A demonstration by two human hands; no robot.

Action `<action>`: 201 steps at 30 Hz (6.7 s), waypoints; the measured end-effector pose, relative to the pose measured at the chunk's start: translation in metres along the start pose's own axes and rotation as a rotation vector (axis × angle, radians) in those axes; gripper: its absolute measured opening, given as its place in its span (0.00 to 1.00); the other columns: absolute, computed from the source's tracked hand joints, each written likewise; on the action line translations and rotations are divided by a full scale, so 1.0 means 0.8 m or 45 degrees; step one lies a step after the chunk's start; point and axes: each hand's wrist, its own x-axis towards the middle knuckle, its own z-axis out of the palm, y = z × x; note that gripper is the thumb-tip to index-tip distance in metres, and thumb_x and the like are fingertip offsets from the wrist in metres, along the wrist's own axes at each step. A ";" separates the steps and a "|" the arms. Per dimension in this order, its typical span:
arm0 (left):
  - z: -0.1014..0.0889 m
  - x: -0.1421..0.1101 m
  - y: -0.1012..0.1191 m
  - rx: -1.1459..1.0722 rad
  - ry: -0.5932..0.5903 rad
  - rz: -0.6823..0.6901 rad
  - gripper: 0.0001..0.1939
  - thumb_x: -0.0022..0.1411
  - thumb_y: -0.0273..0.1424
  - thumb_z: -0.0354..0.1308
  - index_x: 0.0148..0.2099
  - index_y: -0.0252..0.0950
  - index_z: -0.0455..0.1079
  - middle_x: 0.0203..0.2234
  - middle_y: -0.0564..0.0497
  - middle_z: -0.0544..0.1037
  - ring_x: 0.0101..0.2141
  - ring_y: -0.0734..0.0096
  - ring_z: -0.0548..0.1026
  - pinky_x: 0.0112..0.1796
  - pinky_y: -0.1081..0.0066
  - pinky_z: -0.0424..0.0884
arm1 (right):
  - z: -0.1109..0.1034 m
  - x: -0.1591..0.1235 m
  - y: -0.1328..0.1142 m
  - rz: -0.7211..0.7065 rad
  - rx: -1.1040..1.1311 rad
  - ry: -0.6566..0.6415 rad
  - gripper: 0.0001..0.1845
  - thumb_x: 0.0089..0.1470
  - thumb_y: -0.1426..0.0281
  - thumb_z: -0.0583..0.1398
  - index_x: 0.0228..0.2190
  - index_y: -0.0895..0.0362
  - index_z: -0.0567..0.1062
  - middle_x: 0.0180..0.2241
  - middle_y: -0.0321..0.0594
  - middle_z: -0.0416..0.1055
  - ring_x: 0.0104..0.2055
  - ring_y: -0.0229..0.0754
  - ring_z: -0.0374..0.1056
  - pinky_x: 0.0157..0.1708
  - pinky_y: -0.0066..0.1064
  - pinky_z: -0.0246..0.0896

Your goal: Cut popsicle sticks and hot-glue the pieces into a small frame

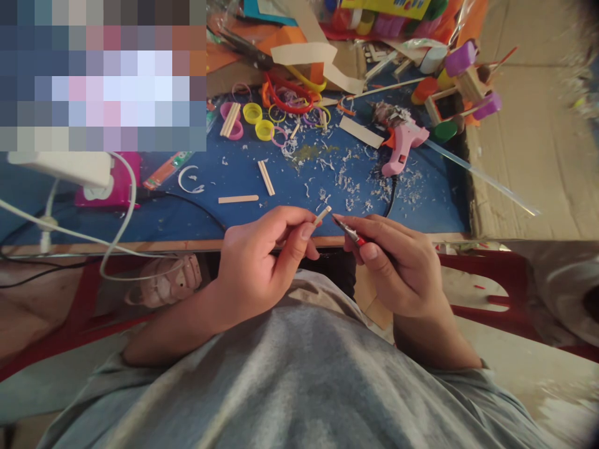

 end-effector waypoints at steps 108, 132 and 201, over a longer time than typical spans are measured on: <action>0.033 0.025 -0.053 0.831 -0.420 0.195 0.15 0.82 0.25 0.54 0.49 0.34 0.83 0.40 0.46 0.80 0.39 0.62 0.79 0.41 0.66 0.73 | 0.028 -0.011 0.008 0.254 -0.475 -0.096 0.33 0.72 0.76 0.54 0.74 0.61 0.73 0.53 0.56 0.76 0.51 0.52 0.77 0.56 0.50 0.81; 0.037 0.018 -0.048 0.907 -0.426 0.207 0.17 0.82 0.24 0.50 0.50 0.33 0.82 0.41 0.43 0.81 0.41 0.58 0.78 0.45 0.62 0.76 | 0.033 -0.013 0.001 0.255 -0.671 -0.110 0.36 0.69 0.76 0.54 0.75 0.58 0.70 0.54 0.56 0.75 0.47 0.53 0.78 0.45 0.47 0.83; 0.091 -0.041 -0.076 1.150 -0.161 0.439 0.34 0.87 0.39 0.51 0.77 0.13 0.65 0.75 0.25 0.71 0.75 0.41 0.73 0.75 0.51 0.73 | 0.036 -0.004 -0.008 0.144 -1.007 -0.201 0.33 0.69 0.77 0.51 0.71 0.70 0.75 0.54 0.59 0.79 0.42 0.50 0.80 0.40 0.43 0.85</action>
